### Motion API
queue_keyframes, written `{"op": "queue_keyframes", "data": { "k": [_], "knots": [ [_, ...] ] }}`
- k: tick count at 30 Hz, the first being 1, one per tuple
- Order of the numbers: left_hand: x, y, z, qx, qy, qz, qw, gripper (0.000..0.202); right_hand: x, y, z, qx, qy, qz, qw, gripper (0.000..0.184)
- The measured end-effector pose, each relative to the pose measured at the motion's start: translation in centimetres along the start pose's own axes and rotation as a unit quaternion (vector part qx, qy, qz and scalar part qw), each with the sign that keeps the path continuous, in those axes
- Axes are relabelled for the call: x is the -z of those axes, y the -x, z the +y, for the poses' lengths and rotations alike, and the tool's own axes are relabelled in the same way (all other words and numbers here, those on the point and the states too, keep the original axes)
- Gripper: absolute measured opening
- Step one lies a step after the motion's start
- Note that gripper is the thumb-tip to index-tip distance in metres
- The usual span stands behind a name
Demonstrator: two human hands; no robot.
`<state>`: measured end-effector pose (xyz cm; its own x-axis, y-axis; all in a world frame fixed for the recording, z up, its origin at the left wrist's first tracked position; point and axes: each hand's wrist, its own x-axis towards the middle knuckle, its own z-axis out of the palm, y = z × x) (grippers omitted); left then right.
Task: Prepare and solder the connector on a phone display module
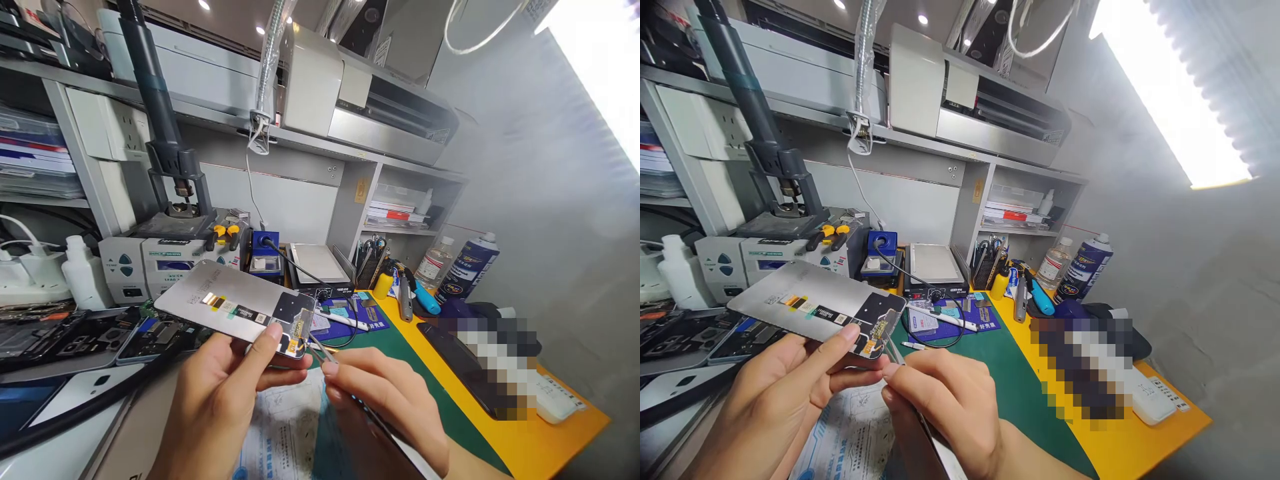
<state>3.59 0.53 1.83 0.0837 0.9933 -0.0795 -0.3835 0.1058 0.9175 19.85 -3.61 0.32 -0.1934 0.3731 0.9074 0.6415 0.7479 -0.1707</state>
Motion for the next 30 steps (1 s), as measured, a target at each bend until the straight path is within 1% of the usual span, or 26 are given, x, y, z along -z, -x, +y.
{"op": "queue_keyframes", "data": {
  "k": [3, 7, 12, 16, 21, 24, 27, 30],
  "knots": [
    [0.04, -0.03, -0.04, 0.004, 0.000, 0.004, 1.000, 0.031, -0.10, 0.17, 0.43, 0.022, 0.014, -0.002, 1.000, 0.032],
    [0.03, -0.06, 0.03, 0.005, -0.015, -0.009, 1.000, 0.032, -0.16, 0.31, 0.58, 0.025, 0.044, -0.007, 0.999, 0.028],
    [-0.03, -0.03, 0.08, 0.007, -0.027, -0.002, 1.000, 0.033, -0.25, 0.32, 0.43, 0.022, 0.062, -0.007, 0.998, 0.027],
    [0.14, -0.03, 0.00, 0.011, -0.034, -0.001, 0.999, 0.033, -0.17, 0.31, 0.57, 0.022, 0.067, -0.009, 0.998, 0.027],
    [0.18, -0.01, 0.10, 0.017, -0.038, 0.003, 0.999, 0.034, 0.01, 0.30, 0.91, 0.035, 0.064, -0.036, 0.997, 0.028],
    [0.03, -0.01, 0.19, 0.024, -0.037, 0.002, 0.999, 0.035, -0.05, 0.41, 0.89, 0.020, 0.064, -0.031, 0.997, 0.028],
    [0.03, -0.07, 0.13, 0.022, -0.034, -0.004, 0.999, 0.035, -0.09, 0.49, 0.81, 0.031, 0.069, -0.029, 0.997, 0.029],
    [0.17, -0.07, 0.04, 0.021, -0.037, -0.010, 0.999, 0.035, 0.02, 0.46, 0.84, 0.024, 0.064, -0.037, 0.997, 0.029]
  ]
}}
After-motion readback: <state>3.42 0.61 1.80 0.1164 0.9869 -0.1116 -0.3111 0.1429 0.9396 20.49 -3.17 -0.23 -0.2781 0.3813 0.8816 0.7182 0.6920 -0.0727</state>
